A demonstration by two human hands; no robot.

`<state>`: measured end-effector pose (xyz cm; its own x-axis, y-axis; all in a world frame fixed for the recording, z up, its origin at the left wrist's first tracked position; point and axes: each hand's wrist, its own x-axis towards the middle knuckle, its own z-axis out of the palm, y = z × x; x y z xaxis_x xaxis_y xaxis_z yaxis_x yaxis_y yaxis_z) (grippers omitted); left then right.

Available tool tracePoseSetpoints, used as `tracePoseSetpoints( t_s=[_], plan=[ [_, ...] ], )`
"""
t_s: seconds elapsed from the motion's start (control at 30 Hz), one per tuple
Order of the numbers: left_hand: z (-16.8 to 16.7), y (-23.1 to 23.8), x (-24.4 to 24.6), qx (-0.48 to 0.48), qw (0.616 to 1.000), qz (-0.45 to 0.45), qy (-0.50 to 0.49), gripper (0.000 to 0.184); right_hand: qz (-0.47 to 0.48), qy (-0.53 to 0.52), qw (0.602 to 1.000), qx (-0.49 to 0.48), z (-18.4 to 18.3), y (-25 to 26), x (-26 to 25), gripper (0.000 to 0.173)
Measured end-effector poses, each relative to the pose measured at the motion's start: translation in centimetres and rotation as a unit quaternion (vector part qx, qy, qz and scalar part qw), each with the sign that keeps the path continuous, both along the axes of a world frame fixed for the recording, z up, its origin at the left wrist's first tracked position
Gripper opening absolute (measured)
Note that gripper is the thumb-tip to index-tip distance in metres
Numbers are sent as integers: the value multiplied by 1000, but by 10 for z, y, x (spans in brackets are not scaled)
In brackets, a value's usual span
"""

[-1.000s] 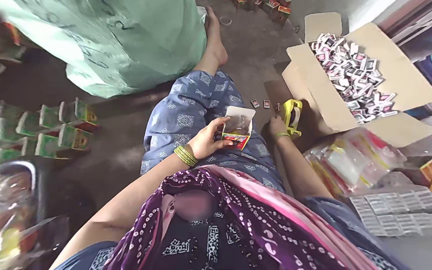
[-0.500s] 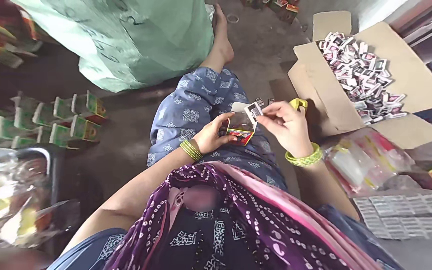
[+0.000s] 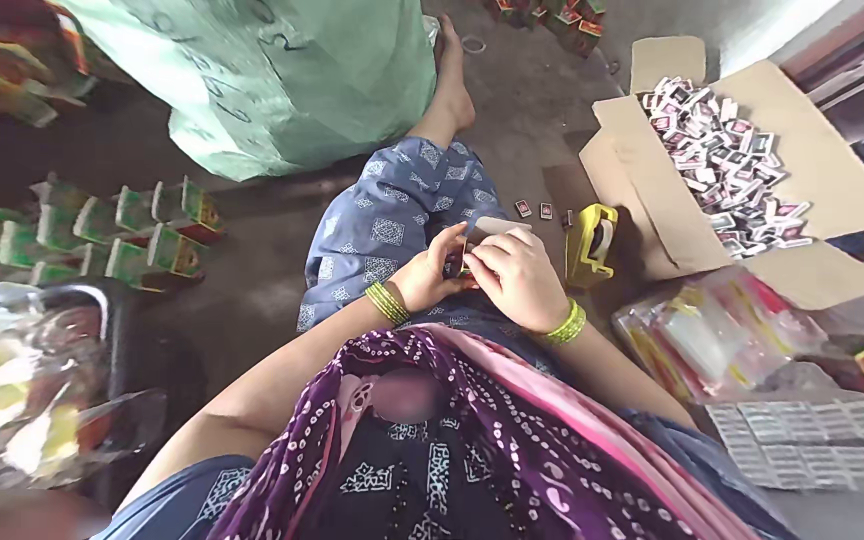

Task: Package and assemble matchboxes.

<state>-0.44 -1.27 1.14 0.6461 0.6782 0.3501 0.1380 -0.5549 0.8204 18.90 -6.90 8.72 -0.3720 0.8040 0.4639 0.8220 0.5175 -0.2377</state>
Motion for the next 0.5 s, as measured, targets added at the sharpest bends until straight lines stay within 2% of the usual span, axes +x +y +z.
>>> tracePoseSetpoints(
  t_s=[0.13, 0.23, 0.3, 0.4, 0.5],
  plan=[
    [-5, 1, -1, -15, 1000, -3, 12, 86, 26, -88, 995, -32, -10, -5, 4, 41],
    [-6, -1, 0, 2, 1000, 2, 15, 78, 29, -101, 993, -50, -11, -6, 9, 45],
    [-4, -1, 0, 7, 1000, 6, 1, 75, 19, -36, 999, 2, -14, -5, 15, 38],
    [-2, 0, 0, 15, 1000, -1, -13, 69, -7, 134, 988, 81, -24, -3, 31, 34],
    [-4, 2, 0, 23, 999, -6, -22, 65, 0, 270, 962, 47, -44, 1, 51, 41]
  ],
)
